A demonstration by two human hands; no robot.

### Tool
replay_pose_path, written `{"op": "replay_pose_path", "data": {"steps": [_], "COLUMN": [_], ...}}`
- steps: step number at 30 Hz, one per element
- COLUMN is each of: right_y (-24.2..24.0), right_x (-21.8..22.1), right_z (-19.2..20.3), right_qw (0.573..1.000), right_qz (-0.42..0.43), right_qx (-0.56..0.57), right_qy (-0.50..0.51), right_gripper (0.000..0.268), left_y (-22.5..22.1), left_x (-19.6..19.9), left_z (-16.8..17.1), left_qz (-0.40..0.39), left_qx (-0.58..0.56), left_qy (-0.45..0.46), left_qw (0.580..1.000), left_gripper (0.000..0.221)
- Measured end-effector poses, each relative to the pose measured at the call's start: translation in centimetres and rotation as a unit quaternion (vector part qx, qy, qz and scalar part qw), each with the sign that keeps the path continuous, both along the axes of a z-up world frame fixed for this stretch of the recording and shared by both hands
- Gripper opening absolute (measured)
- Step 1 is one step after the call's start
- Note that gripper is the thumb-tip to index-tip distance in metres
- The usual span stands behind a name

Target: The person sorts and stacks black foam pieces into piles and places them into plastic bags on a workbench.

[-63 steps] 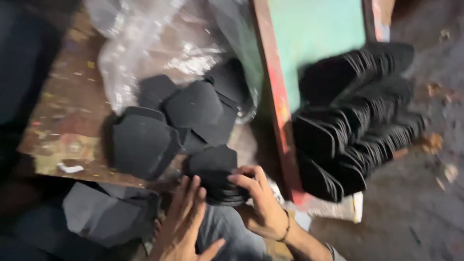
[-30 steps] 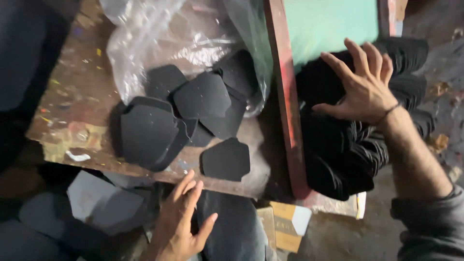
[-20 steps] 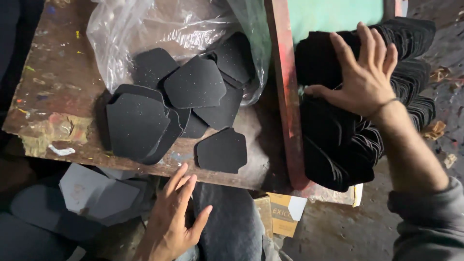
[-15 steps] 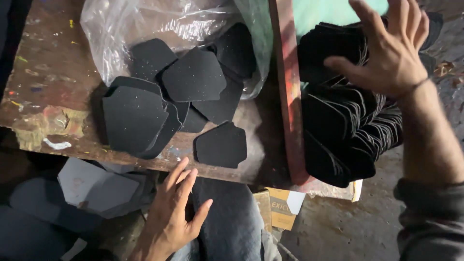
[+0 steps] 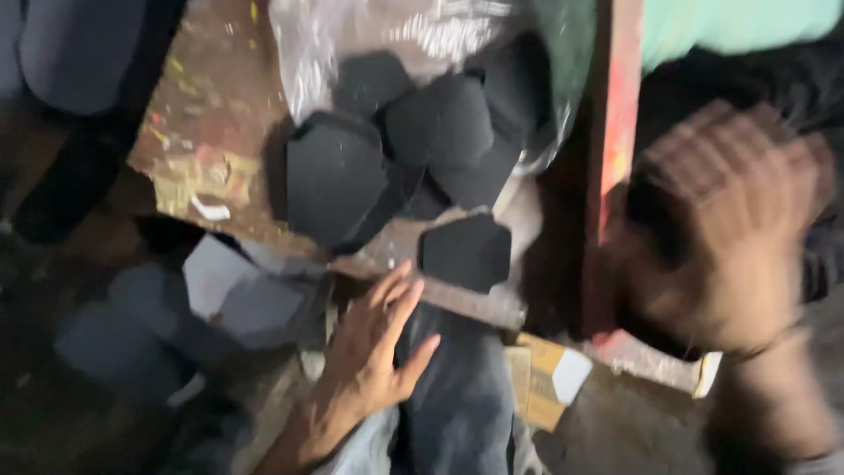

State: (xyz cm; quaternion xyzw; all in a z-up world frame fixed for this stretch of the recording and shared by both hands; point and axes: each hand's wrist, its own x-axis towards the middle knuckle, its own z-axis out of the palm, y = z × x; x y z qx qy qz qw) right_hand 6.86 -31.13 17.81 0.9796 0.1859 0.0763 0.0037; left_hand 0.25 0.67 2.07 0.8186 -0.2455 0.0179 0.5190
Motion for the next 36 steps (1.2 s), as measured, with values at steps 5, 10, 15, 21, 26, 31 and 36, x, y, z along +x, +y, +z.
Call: {"op": "replay_pose_path", "data": {"steps": [5,10,15,21,26,31,36], "right_y": [7.4,10.0,8.2,5.6,8.6,10.8,8.0], "right_x": [-0.3,5.8,8.8,5.7,-2.6,-5.0,-4.2], "right_z": [-7.4,-11.4,-15.8,-12.6,-12.7,-12.2,-11.4], "right_qw": [0.993,0.993,0.992,0.984,0.987,0.991,0.977], "right_qz": [0.006,-0.046,-0.053,-0.053,-0.052,-0.042,-0.082], "right_qx": [0.102,0.061,0.062,0.152,0.153,0.111,0.188], "right_qy": [0.065,0.089,0.098,0.082,0.025,0.066,0.056], "right_gripper": [0.090,0.111,0.102,0.083,0.072,0.082,0.066], "left_y": [-0.1,0.1,0.4,0.6,0.8,0.3,0.2], "left_x": [-0.2,-0.2,-0.2,-0.2,-0.3,-0.3,-0.6], "left_z": [-0.7,-0.8,-0.7,-0.4,-0.7,-0.9,-0.6], "left_qz": [-0.001,-0.023,0.001,0.086,0.140,0.139,0.153], "left_qx": [-0.014,-0.035,-0.013,0.024,0.063,0.072,0.080], "left_qy": [-0.017,-0.015,-0.024,-0.023,0.002,0.029,0.010], "left_qw": [1.000,0.999,1.000,0.996,0.988,0.987,0.985], "left_gripper": [0.070,0.069,0.069,0.072,0.078,0.083,0.083]}}
